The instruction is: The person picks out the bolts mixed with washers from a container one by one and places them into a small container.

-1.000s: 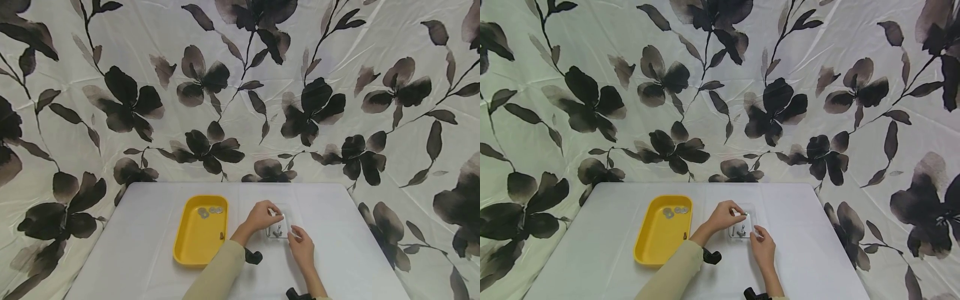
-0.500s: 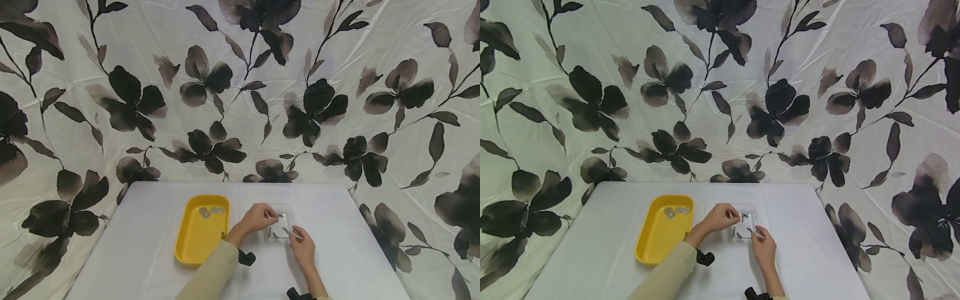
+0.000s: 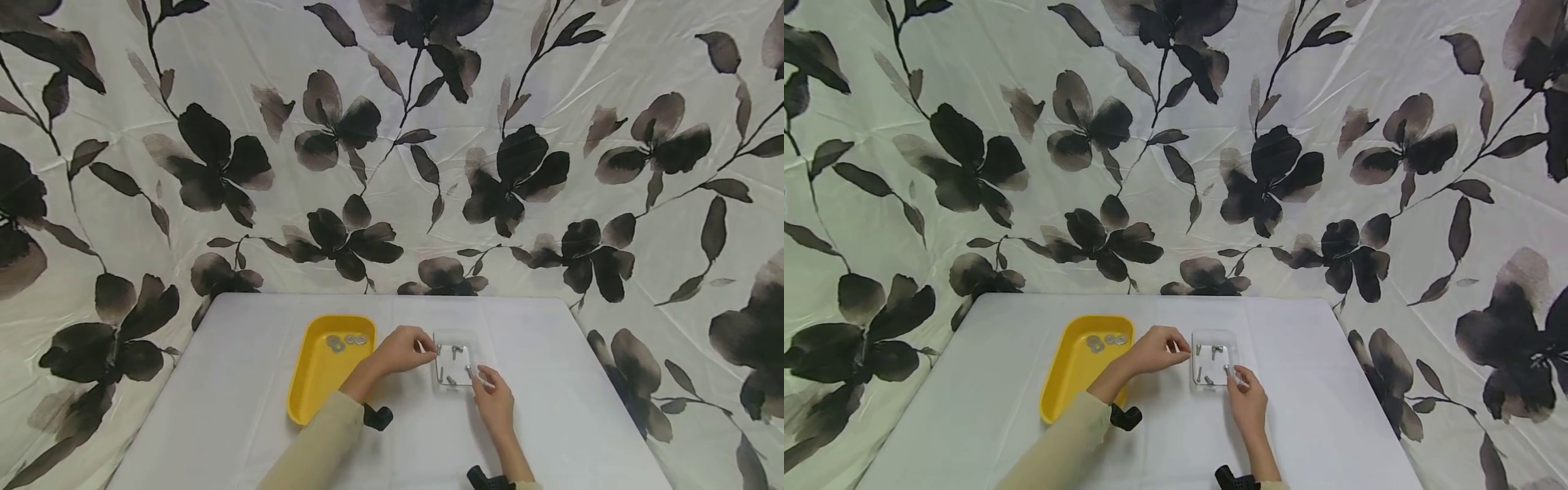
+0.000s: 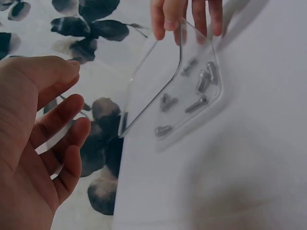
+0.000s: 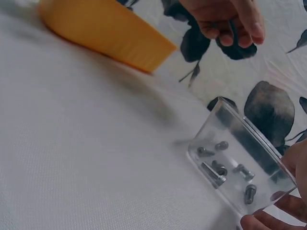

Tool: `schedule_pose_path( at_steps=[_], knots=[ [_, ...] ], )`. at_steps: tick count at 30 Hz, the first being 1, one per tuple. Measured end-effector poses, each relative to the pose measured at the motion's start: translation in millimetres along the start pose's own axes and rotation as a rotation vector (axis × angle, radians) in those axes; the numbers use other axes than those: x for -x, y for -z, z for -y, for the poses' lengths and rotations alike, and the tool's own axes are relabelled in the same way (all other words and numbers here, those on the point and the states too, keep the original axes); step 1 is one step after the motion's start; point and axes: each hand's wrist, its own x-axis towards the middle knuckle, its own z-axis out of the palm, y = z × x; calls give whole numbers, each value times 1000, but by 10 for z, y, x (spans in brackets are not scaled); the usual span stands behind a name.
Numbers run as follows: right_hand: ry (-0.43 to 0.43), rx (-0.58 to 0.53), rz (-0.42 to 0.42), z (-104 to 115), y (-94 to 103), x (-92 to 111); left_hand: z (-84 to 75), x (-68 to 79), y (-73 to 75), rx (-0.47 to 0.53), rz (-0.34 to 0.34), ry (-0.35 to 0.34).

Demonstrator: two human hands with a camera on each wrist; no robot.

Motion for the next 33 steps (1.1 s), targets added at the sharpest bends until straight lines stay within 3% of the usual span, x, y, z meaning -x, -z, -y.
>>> schedule_pose_path(
  at_steps=[8,19,26,33],
  knots=[
    [-12,-10,-8,-25,5,5,66,262,198,12,-1,-11],
    [18,53,18,1,22,0,220,663,566,87,-77,-49],
    [181,209,-6,234,36,84,468,904,695,46,-124,-25],
    [362,172,-7,602,-113,162,654,1052,814,10,-136,54]
  ],
)
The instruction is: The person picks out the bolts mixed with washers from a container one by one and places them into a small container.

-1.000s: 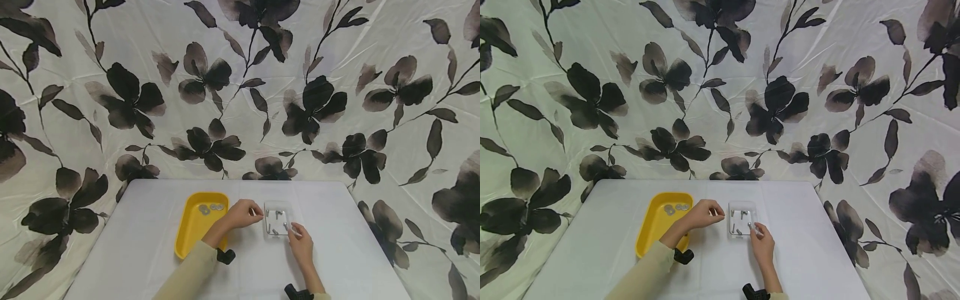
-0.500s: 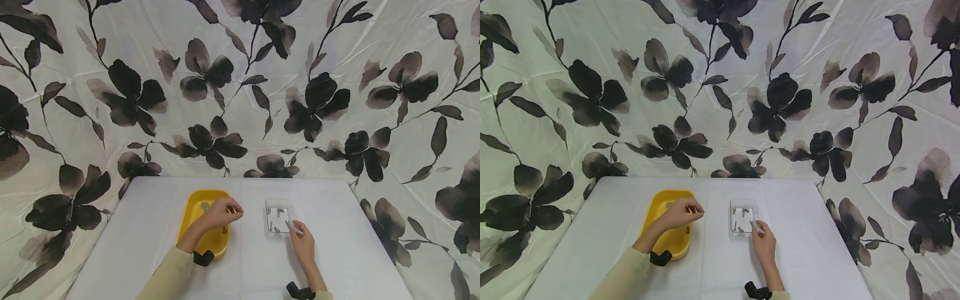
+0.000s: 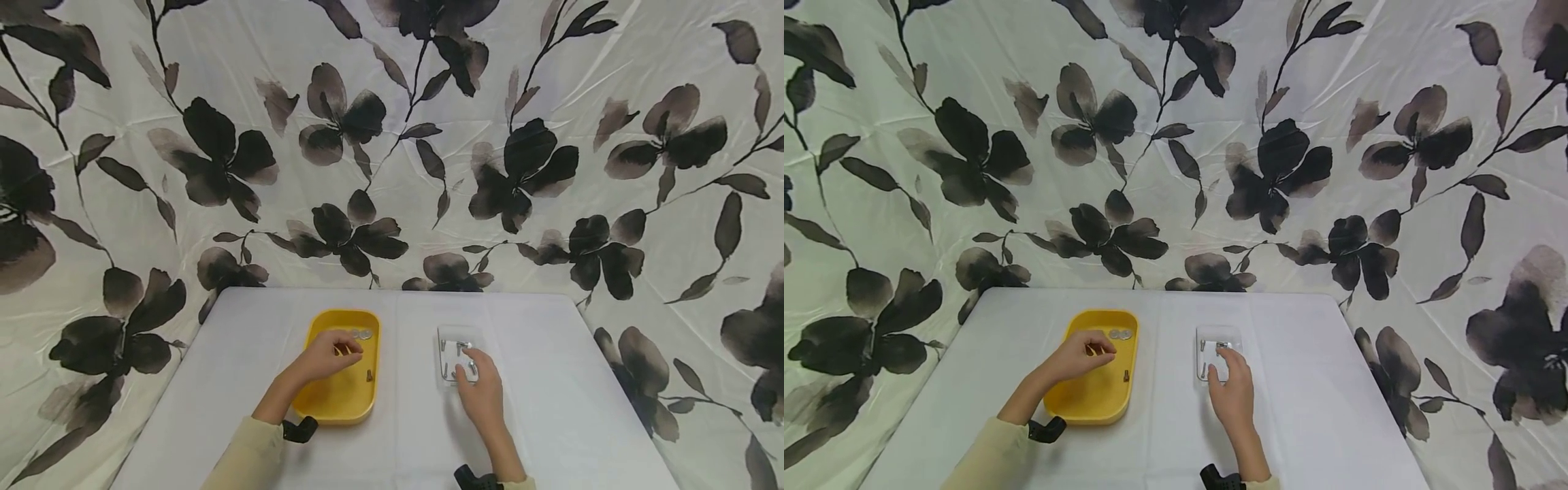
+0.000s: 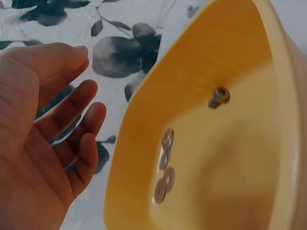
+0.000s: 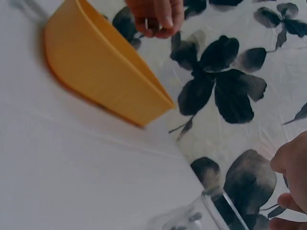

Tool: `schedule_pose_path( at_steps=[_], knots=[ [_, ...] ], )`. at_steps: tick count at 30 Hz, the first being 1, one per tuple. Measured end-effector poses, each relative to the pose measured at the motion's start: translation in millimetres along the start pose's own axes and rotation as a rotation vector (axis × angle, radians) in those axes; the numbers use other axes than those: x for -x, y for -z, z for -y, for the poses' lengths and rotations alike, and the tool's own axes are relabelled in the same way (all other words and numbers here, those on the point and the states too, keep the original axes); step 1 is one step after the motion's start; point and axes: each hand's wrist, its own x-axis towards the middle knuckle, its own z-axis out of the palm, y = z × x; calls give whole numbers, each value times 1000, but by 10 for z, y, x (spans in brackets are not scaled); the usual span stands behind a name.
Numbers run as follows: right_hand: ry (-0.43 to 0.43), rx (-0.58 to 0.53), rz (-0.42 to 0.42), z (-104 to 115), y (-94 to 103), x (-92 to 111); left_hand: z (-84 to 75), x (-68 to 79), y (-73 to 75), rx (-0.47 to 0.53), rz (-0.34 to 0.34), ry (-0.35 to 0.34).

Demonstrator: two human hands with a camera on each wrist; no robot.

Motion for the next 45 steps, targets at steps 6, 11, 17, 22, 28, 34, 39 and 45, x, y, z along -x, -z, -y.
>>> schedule_pose_path(
  at_steps=[6,11,17,22,28,34,39,45],
  knots=[
    [90,-74,41,199,-213,-3,96,39,74,-26,22,39],
    [87,-104,111,361,-437,76,168,49,87,-64,54,42],
    [36,-135,207,524,-630,194,212,135,65,-120,82,151],
    [24,-150,257,561,-733,229,189,132,51,-143,85,180],
    [-5,-163,344,579,-854,289,231,81,41,-192,85,205],
    [-10,-180,395,557,-965,369,318,62,-1,-206,93,191],
    [4,-186,417,555,-1031,416,359,3,-22,-220,118,188],
    [-3,-176,446,570,-1109,466,303,-114,-15,-218,150,154]
  ],
)
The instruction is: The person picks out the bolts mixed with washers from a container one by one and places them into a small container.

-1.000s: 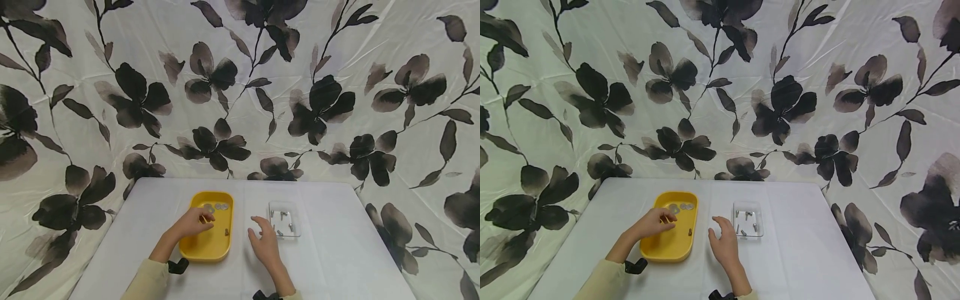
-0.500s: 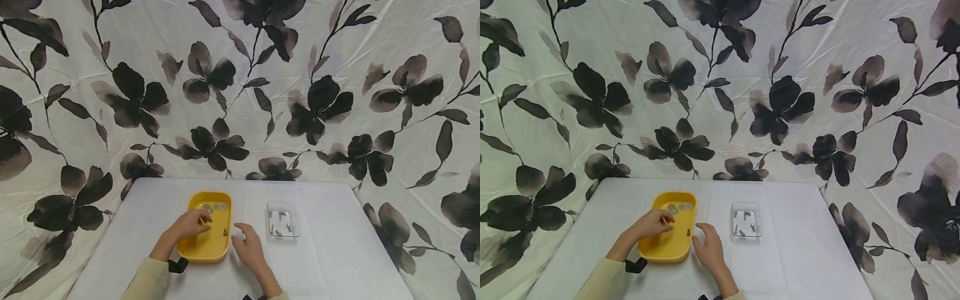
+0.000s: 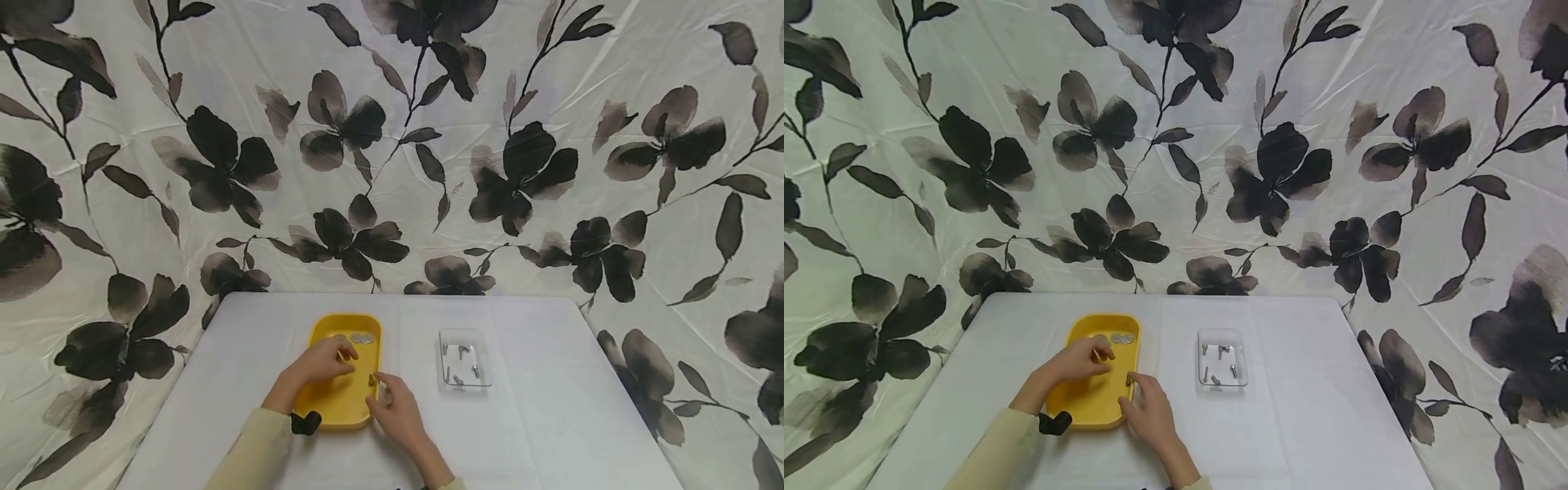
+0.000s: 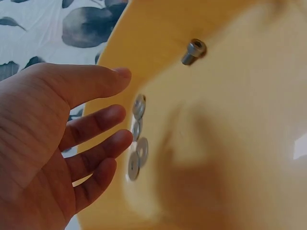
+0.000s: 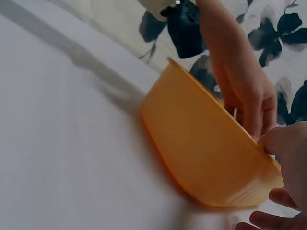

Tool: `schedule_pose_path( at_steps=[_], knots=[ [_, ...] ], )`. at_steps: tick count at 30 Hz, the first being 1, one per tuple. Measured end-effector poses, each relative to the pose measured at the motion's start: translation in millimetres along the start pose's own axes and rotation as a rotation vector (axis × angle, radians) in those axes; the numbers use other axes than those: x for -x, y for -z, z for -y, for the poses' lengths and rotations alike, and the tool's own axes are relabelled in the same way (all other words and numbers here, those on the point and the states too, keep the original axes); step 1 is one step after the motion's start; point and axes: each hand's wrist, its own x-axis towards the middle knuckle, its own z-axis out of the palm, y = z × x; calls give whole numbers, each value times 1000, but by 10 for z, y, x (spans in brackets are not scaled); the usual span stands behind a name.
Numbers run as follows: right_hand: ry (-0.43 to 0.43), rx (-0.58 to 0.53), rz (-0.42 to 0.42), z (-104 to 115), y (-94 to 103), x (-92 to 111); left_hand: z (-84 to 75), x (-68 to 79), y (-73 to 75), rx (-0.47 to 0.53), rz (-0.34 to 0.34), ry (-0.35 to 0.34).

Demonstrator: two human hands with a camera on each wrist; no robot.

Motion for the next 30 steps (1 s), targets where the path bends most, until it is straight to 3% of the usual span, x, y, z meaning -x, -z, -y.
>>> schedule_pose_path(
  at_steps=[5,10,15,25,30],
  knots=[
    [-40,-30,-12,-14,-47,-14,-103,-148,28,9,33,-46],
    [-65,-154,8,-33,-94,-11,-112,-248,11,-30,70,-130],
    [-49,-258,21,-49,-104,2,-104,-359,-93,-55,100,-116],
    [-59,-229,-14,-85,-150,-18,-80,-468,-184,-55,129,-84],
    [-57,-232,-16,-103,-158,-27,-27,-507,-227,-58,192,-79]
  ],
)
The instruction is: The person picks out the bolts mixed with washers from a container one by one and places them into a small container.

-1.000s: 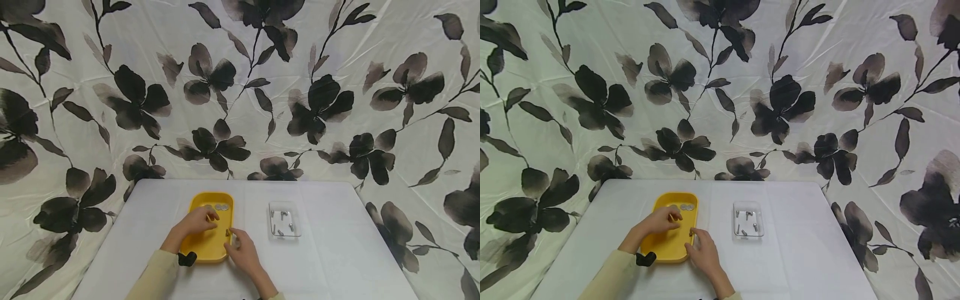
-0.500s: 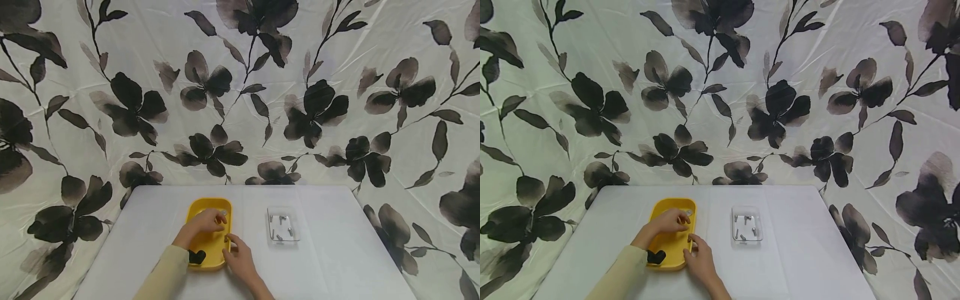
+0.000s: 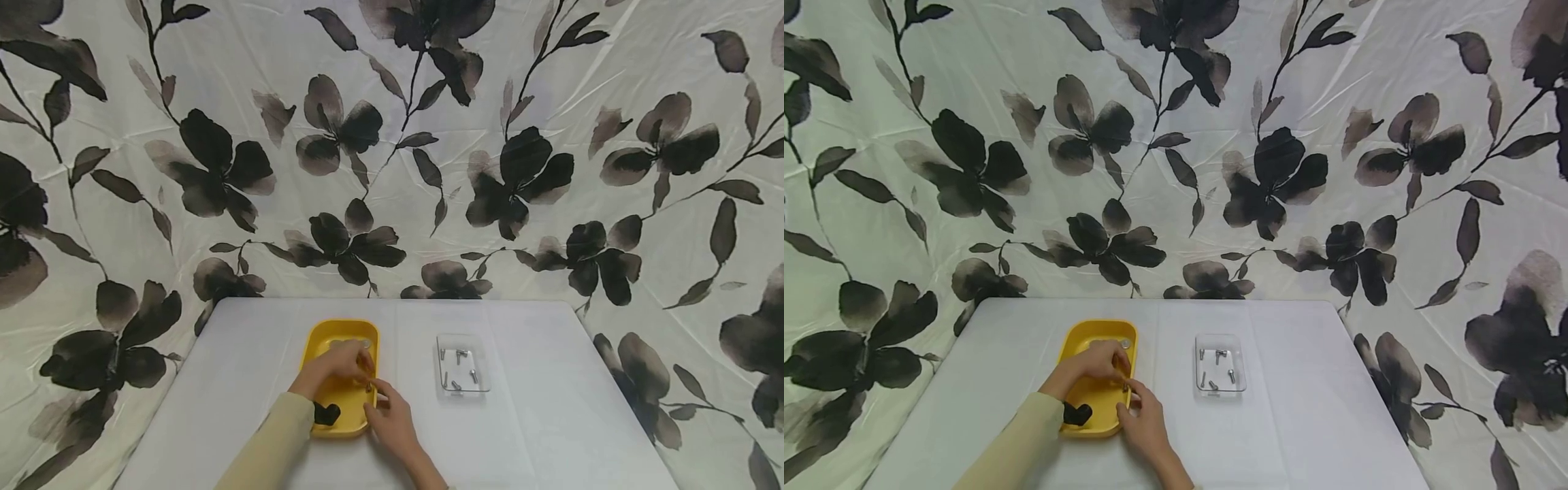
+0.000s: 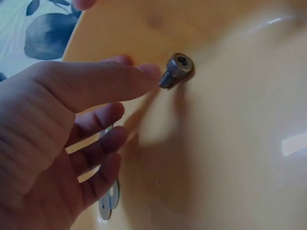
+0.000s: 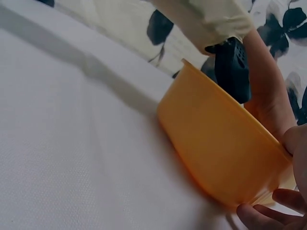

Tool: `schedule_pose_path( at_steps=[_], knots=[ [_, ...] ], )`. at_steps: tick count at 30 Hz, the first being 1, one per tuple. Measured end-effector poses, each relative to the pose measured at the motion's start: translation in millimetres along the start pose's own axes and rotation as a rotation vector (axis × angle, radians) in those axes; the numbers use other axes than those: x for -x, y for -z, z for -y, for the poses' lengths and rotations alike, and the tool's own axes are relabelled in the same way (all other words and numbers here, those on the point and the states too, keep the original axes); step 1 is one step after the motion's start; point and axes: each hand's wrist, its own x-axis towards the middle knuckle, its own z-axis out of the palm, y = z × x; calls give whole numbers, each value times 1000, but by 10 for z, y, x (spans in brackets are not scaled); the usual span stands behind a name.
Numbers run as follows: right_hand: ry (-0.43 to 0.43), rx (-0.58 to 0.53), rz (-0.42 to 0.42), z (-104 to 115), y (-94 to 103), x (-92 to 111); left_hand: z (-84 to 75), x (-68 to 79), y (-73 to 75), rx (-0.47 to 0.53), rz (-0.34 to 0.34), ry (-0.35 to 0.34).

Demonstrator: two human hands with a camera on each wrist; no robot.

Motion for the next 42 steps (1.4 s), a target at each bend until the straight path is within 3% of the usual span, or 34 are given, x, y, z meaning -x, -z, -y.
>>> schedule_pose_path(
  at_steps=[5,10,15,22,29,35,42],
  knots=[
    [19,-18,5,-7,-13,9,62,9,-75,59,57,-25],
    [33,-42,12,-28,-13,17,74,30,-137,65,80,21],
    [43,-42,15,-14,4,4,53,34,-126,74,70,56],
    [35,-33,17,3,13,-6,34,70,-80,57,37,18],
    [-10,-50,16,-18,-17,13,78,111,-83,104,32,111],
    [-23,-53,9,-19,-22,26,74,136,-41,118,-19,73],
    [-10,-42,7,-17,-3,35,-4,218,47,132,-141,-25]
  ],
)
